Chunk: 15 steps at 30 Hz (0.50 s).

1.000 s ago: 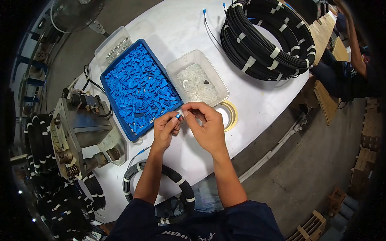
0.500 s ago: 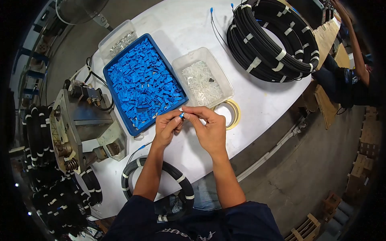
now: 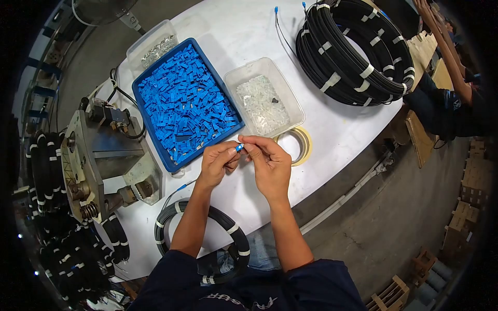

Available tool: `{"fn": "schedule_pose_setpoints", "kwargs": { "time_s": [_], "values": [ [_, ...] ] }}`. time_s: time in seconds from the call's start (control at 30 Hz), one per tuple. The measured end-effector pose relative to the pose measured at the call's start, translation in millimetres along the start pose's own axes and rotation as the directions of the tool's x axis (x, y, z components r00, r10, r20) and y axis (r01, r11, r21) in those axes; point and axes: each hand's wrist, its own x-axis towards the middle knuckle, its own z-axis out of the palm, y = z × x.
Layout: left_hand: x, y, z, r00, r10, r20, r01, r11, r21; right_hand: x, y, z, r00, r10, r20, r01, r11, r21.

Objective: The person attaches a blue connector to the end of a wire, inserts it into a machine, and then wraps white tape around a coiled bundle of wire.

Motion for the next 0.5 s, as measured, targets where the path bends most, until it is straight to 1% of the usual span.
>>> {"fn": "schedule_pose_setpoints", "kwargs": {
  "time_s": [0.13, 0.2, 0.3, 0.5],
  "values": [
    [-0.3, 0.9, 1.4, 1.0, -0.026, -0.009, 0.026, 0.999, -0.031, -0.5, 1.0, 1.4, 1.0, -0.01, 0.007, 0.01, 1.0, 0.025],
    [-0.9, 1.0, 0.6, 0.999, -0.037, 0.032, 0.038, 0.999, -0.036, -2.0, 1.2, 3.8, 1.0, -0.016, -0.004, 0.016, 0.999, 0.045],
    [-1.1, 2.5, 0.6, 0.998, -0.02, 0.054, 0.022, 0.999, -0.038, -3.7, -0.6, 6.2, 0.999, 0.011, -0.042, -0.009, 0.999, 0.036],
    [-1.8, 2.5, 1.2, 0.999, -0.024, 0.028, 0.025, 0.999, -0.03, -3.5, 2.1, 6.9, 0.999, -0.016, -0.035, 0.016, 1.0, 0.022]
  ]
}}
